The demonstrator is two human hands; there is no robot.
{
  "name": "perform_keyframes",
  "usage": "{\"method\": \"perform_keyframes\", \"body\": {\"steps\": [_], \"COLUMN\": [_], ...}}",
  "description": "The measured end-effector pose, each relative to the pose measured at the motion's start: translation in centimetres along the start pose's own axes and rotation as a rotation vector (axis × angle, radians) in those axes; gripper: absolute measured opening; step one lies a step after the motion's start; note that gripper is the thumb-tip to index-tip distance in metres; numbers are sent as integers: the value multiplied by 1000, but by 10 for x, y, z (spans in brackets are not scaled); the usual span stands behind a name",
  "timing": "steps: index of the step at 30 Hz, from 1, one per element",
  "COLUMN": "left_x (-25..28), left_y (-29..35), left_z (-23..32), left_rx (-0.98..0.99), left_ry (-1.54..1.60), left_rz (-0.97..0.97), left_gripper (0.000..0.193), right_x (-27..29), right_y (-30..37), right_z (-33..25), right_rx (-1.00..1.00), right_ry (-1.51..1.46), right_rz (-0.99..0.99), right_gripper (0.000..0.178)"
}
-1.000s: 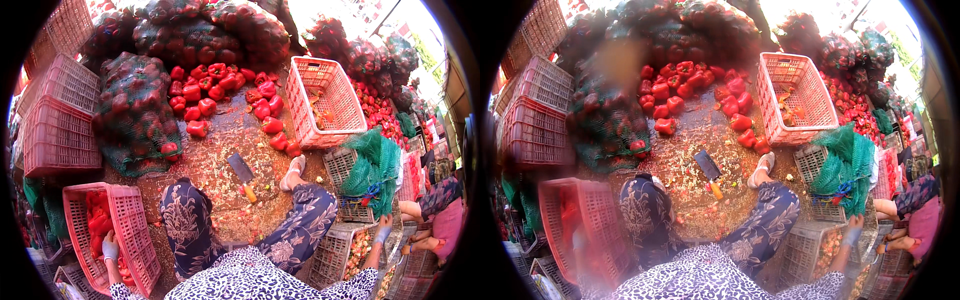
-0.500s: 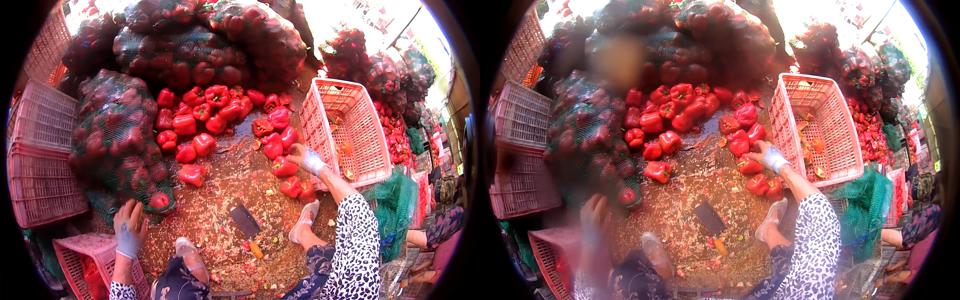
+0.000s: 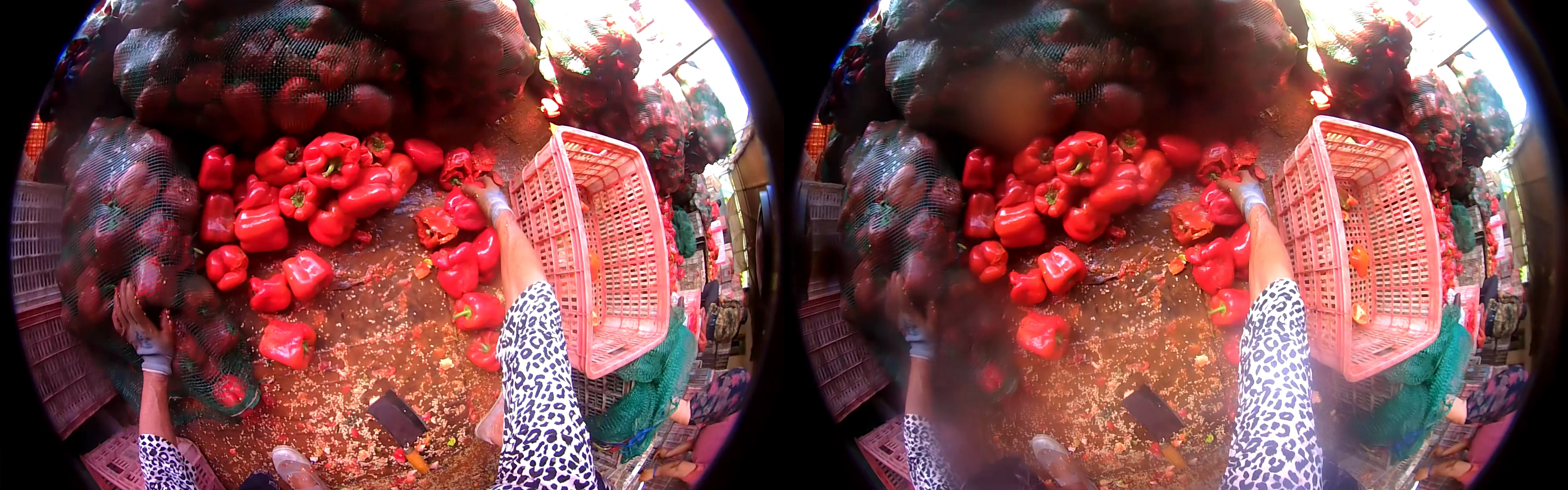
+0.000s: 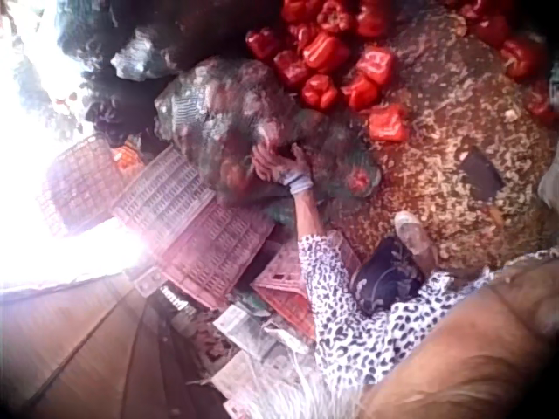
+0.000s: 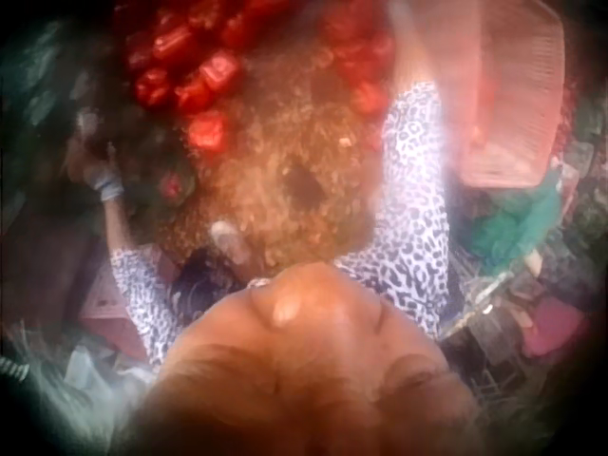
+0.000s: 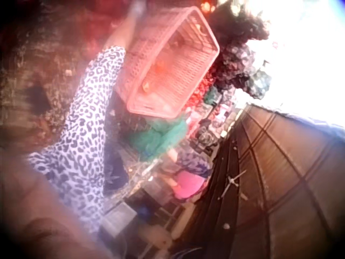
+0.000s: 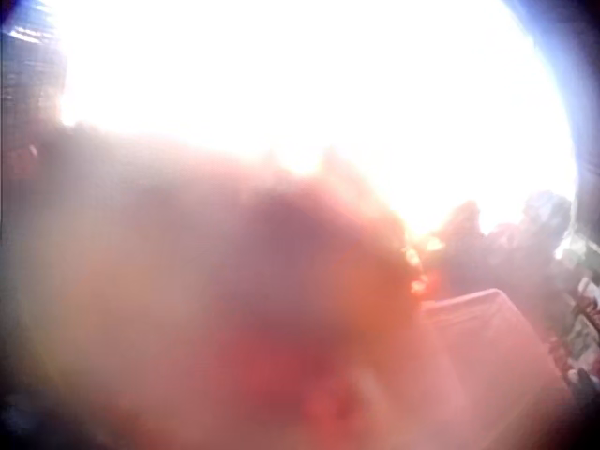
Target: The person removes the cores and seeds from red bell peppers by hand and with a knife before placing them into a nearby plastic crate.
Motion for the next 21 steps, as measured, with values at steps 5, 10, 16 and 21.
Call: {"method": "perform_keyframes", "body": {"steps": [5, 10, 16, 21], "left_x": [6, 6, 3, 5], "left_y": [8, 2, 1, 2], "left_z": [-4, 0, 1, 1], "left_rx": [-77, -76, -94, -104], "left_ry": [-152, -101, -96, -126], "left_rz": [27, 75, 87, 81], "left_gripper": [72, 73, 75, 76], "right_x": [-28, -41, 13, -51], "right_y": [103, 158, -10, -69], "right_z": [-67, -113, -52, -15], "right_rx": [254, 294, 118, -96], "right_ry": [-166, -199, 159, -339], "right_rz": [-188, -441, 325, 57], "right_gripper": [62, 69, 87, 83]}}
Point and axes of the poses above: each hand's wrist, its own y-axis away from the middle knuckle, its own x-axis out of the back of the hand, z = x × y, the point moved 7 cm from there along -y, towards the middle knuckle, and after that the axes turned 10 degrees about z, right-handed, at the moved point
